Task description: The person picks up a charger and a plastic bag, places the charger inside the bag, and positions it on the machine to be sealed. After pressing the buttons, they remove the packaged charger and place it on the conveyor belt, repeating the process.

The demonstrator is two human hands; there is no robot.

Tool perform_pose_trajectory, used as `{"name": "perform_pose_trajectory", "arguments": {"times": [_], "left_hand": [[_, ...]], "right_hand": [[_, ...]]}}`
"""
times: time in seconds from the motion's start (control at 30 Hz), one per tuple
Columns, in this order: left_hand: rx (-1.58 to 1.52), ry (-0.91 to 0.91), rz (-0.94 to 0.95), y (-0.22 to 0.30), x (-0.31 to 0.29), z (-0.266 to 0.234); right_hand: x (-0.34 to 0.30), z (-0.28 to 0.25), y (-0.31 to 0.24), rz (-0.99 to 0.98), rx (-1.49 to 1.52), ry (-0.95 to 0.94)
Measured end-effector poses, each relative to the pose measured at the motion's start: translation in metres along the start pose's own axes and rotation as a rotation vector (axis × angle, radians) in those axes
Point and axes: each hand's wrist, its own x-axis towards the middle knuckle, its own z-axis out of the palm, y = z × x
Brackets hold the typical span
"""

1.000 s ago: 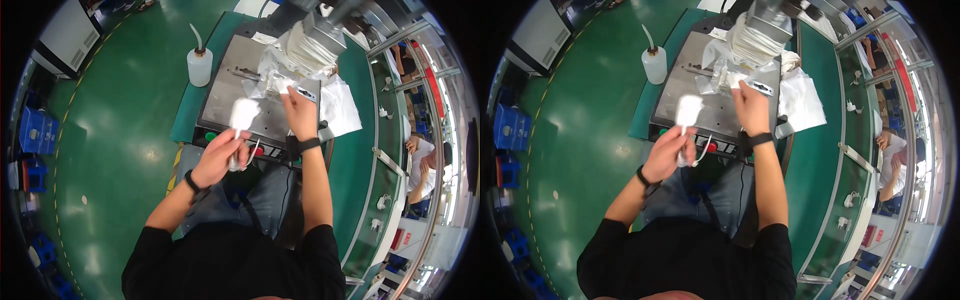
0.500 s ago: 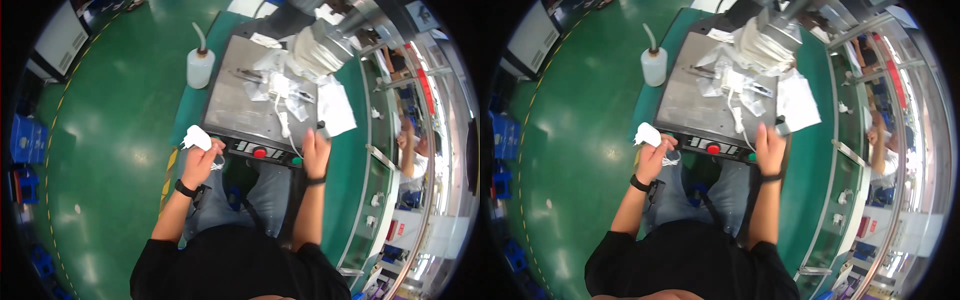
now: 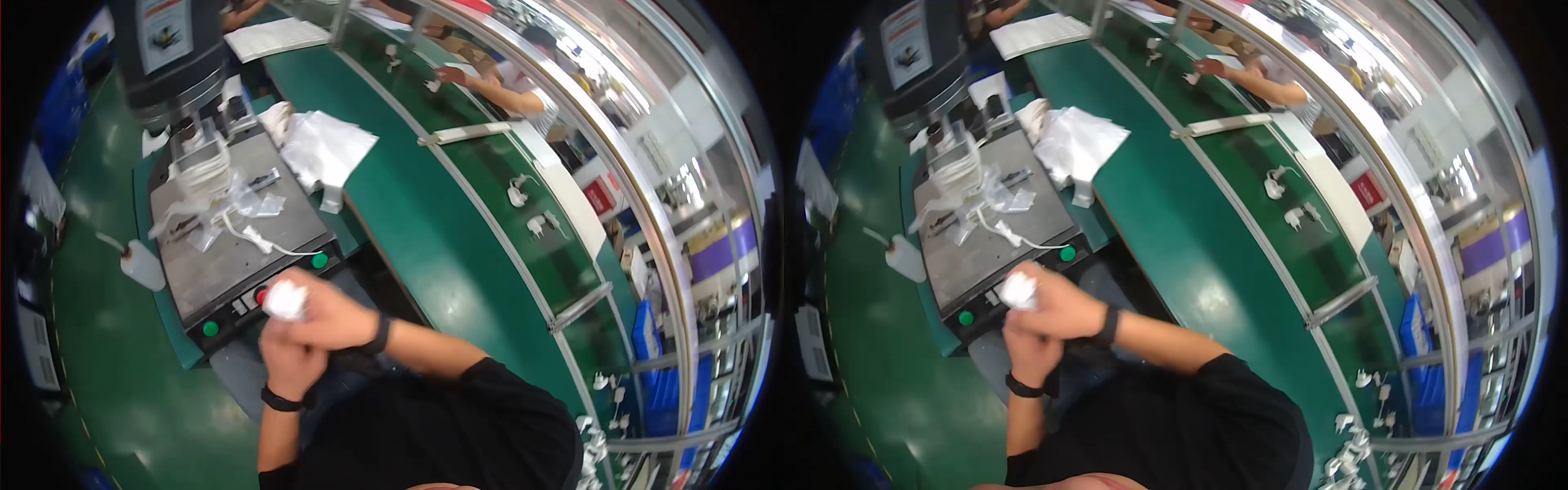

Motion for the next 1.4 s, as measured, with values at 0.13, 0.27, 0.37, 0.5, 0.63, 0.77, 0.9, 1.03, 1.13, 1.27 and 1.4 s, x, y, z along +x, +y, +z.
{"name": "perform_pose_trajectory", "arguments": {"times": [0.13, 0.27, 0.37, 0.5, 0.63, 0.77, 0.9, 1.03, 1.13, 1.27, 1.4], "left_hand": [[-0.063, -0.349, 0.288, 0.037, 0.035, 0.022], [-0.193, -0.580, 0.136, -0.010, 0.031, 0.041], [-0.092, -0.564, -0.101, -0.038, 0.015, 0.052], [-0.158, -0.549, -0.295, -0.058, -0.005, 0.054], [-0.062, -0.493, -0.402, -0.035, -0.017, 0.017], [-0.002, -0.282, -0.282, -0.039, -0.016, -0.012], [-0.106, 0.193, -0.386, -0.069, 0.023, -0.043], [-0.969, 0.510, -0.905, -0.143, 0.040, -0.120], [-1.480, 0.066, -0.724, -0.188, 0.048, -0.114], [-0.493, 0.686, -0.947, -0.133, 0.087, -0.038], [-0.860, 0.645, -0.983, -0.114, 0.065, -0.060]], "right_hand": [[-0.108, -0.148, -0.125, -0.116, -0.094, 0.385], [-0.247, -0.244, -0.214, 0.156, -0.665, 0.880], [-0.355, -0.317, -0.205, 0.403, -1.053, 1.053], [-0.590, -0.417, -0.183, 1.667, -1.077, 0.841], [-0.418, -0.449, -0.105, 0.855, -1.415, 0.975], [-0.228, -0.484, -0.037, 0.529, -1.481, 0.641], [-0.240, -0.526, -0.022, 0.688, -1.288, 0.366], [-0.142, -0.393, -0.036, 0.407, -0.634, 0.577], [-0.107, -0.278, -0.046, 0.266, -0.379, 0.264], [-0.003, -0.159, 0.008, 0.370, 0.240, -0.200], [0.106, -0.074, 0.081, 0.405, 0.385, -0.188]]}}
